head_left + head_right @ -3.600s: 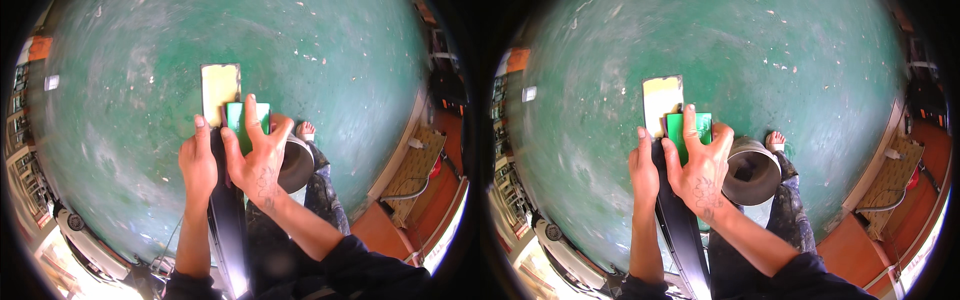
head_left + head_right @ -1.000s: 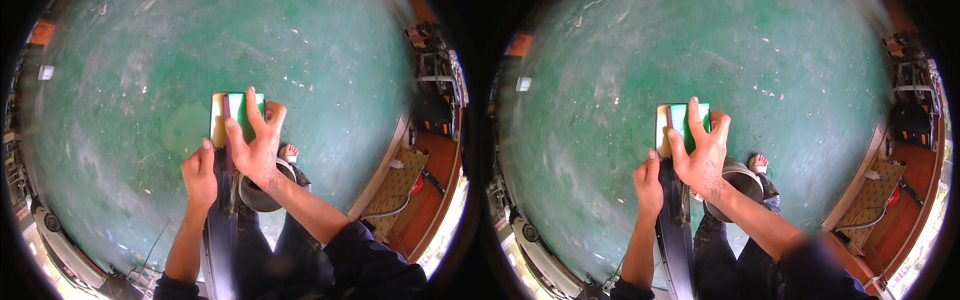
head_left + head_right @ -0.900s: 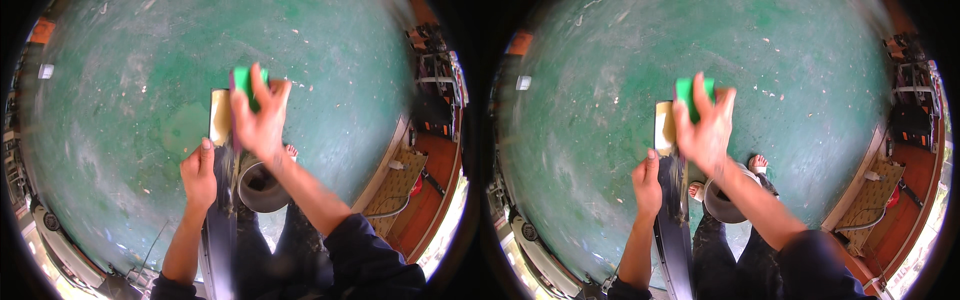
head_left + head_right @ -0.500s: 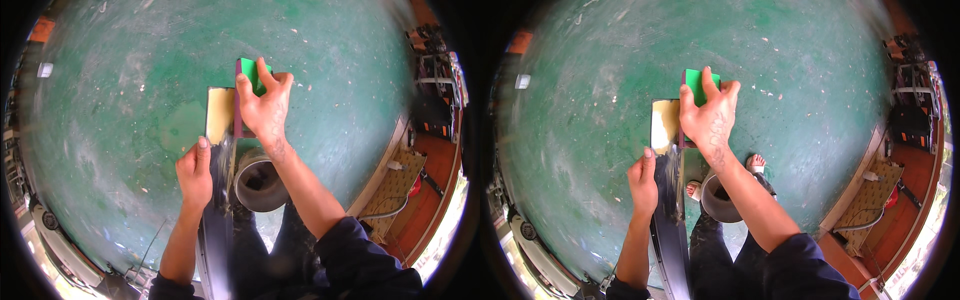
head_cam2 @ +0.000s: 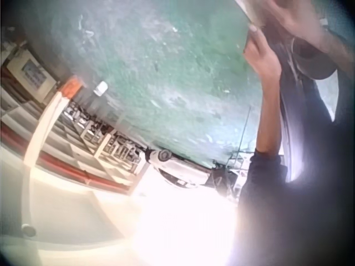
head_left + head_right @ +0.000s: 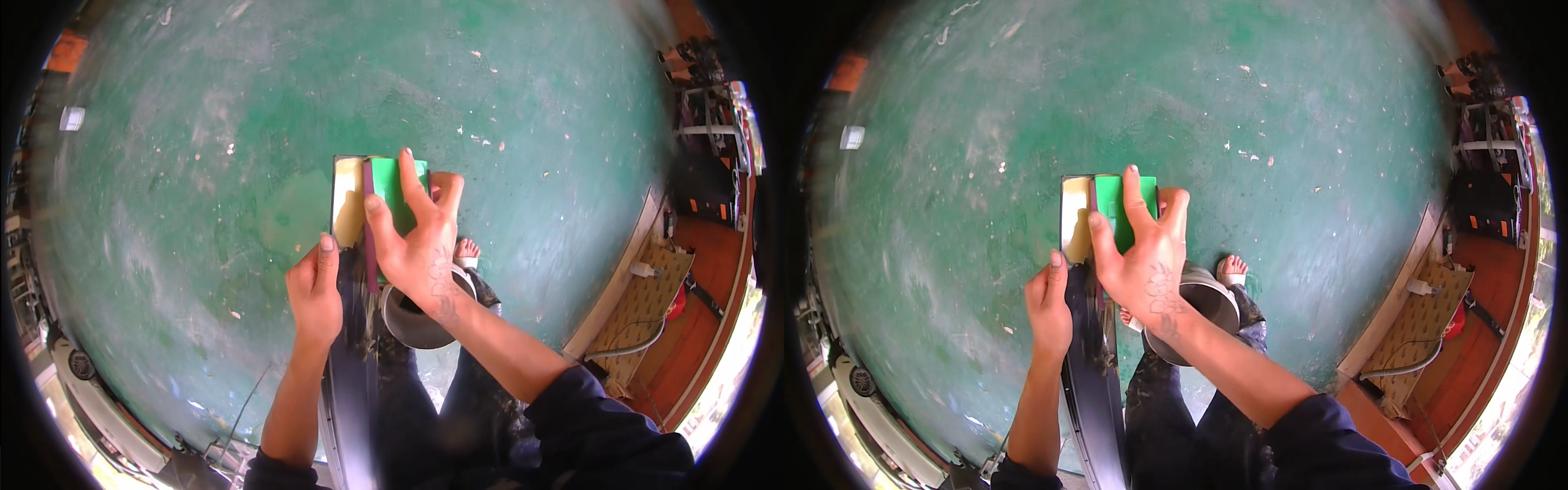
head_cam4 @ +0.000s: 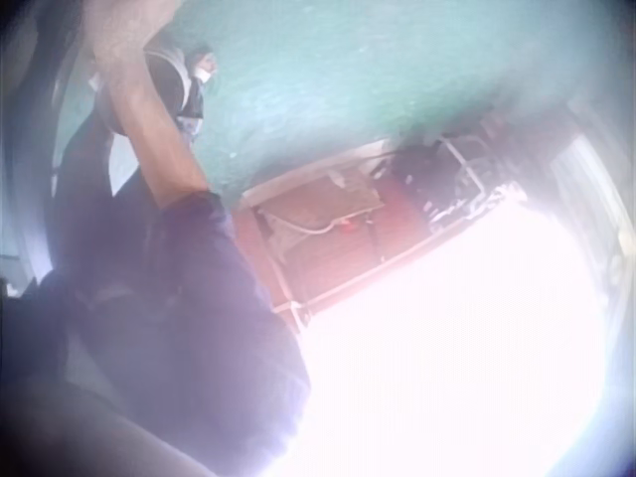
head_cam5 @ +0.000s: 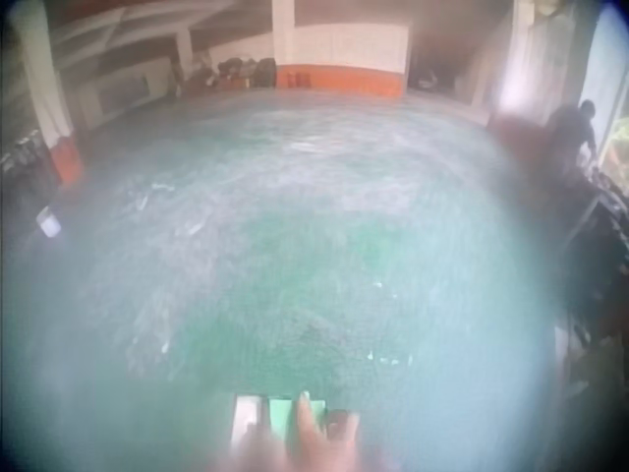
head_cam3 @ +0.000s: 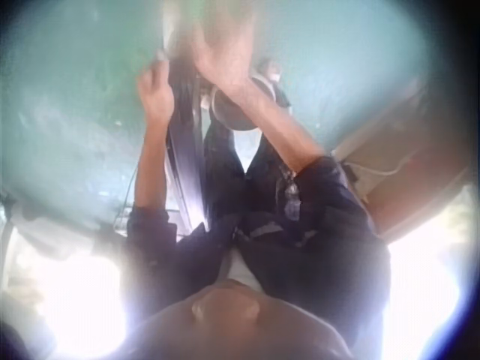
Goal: The person sands a black car bumper using a sanding block and a sponge, then wipes it with a purple cloth. The person repeatedly dips the sponge into a bucket of water and continues sanding and wiping the bumper surface.
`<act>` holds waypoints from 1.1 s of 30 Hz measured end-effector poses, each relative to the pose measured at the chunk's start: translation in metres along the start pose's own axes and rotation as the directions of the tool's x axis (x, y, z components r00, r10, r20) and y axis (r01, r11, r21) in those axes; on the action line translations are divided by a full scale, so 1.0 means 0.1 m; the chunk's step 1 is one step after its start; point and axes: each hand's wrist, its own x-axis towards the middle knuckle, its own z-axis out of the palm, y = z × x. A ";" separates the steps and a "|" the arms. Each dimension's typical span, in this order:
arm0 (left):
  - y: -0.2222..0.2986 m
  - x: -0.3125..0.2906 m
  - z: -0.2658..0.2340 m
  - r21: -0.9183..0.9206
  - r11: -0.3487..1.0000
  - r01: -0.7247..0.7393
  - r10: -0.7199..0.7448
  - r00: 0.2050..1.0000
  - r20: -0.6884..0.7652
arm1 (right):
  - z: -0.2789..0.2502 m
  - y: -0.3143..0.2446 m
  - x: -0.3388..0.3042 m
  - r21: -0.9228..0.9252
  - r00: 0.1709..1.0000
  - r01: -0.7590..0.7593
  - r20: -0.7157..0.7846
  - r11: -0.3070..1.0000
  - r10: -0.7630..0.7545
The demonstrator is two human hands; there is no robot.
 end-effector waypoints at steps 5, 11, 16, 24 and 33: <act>0.08 0.06 0.11 -0.006 1.000 -0.010 0.010 1.000 -0.018 | 0.08 0.21 0.99 -0.083 0.993 -0.045 -0.112 0.996 0.035; -0.09 -0.02 0.05 -0.128 0.988 0.086 -0.089 0.996 -0.023 | -0.01 0.06 -0.18 0.037 0.967 0.246 0.063 0.968 -0.248; -0.10 0.02 0.06 -0.148 0.976 0.160 -0.146 0.984 0.102 | 0.07 0.12 0.86 0.015 0.989 0.094 -0.119 0.995 -0.092; -0.19 -0.03 0.19 -0.230 0.973 0.033 -0.056 0.994 -0.097 | 0.06 -0.13 0.10 0.033 0.949 0.313 0.040 0.949 -0.314; -0.12 -0.03 0.14 -0.124 0.992 0.040 -0.055 0.991 -0.124 | 0.16 -0.13 0.19 -0.010 0.866 0.498 0.045 0.867 -0.497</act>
